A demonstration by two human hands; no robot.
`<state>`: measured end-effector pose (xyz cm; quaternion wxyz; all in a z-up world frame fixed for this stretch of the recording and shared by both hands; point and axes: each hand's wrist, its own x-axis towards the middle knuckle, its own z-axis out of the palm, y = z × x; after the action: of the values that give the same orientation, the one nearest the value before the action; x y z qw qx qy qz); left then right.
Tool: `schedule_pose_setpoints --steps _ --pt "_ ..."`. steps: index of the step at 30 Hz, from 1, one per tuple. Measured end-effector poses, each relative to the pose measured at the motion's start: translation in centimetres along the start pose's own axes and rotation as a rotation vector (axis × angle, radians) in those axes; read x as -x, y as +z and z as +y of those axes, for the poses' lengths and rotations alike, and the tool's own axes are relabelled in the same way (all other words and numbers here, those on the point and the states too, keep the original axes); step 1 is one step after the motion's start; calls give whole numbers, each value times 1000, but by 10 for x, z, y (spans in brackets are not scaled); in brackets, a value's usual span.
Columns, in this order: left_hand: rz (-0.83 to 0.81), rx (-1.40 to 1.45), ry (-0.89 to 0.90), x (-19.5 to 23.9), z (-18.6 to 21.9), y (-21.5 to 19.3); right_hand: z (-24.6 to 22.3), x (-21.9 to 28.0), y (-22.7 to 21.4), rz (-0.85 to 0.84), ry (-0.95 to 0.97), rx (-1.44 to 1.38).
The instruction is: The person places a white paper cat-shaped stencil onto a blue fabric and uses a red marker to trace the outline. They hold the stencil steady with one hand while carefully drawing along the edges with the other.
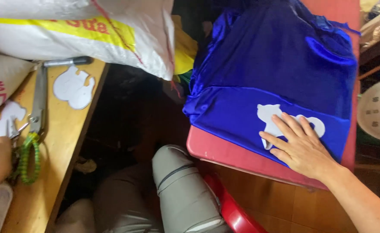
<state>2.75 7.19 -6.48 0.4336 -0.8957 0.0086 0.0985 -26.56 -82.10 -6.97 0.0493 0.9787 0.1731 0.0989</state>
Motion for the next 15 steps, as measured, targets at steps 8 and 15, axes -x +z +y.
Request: schedule_pose_setpoints --steps 8,15 --pt "223 3 12 20 -2 -24 4 1 3 4 -17 -51" --pt "479 -397 -41 41 20 -41 10 1 8 -13 -20 -75"
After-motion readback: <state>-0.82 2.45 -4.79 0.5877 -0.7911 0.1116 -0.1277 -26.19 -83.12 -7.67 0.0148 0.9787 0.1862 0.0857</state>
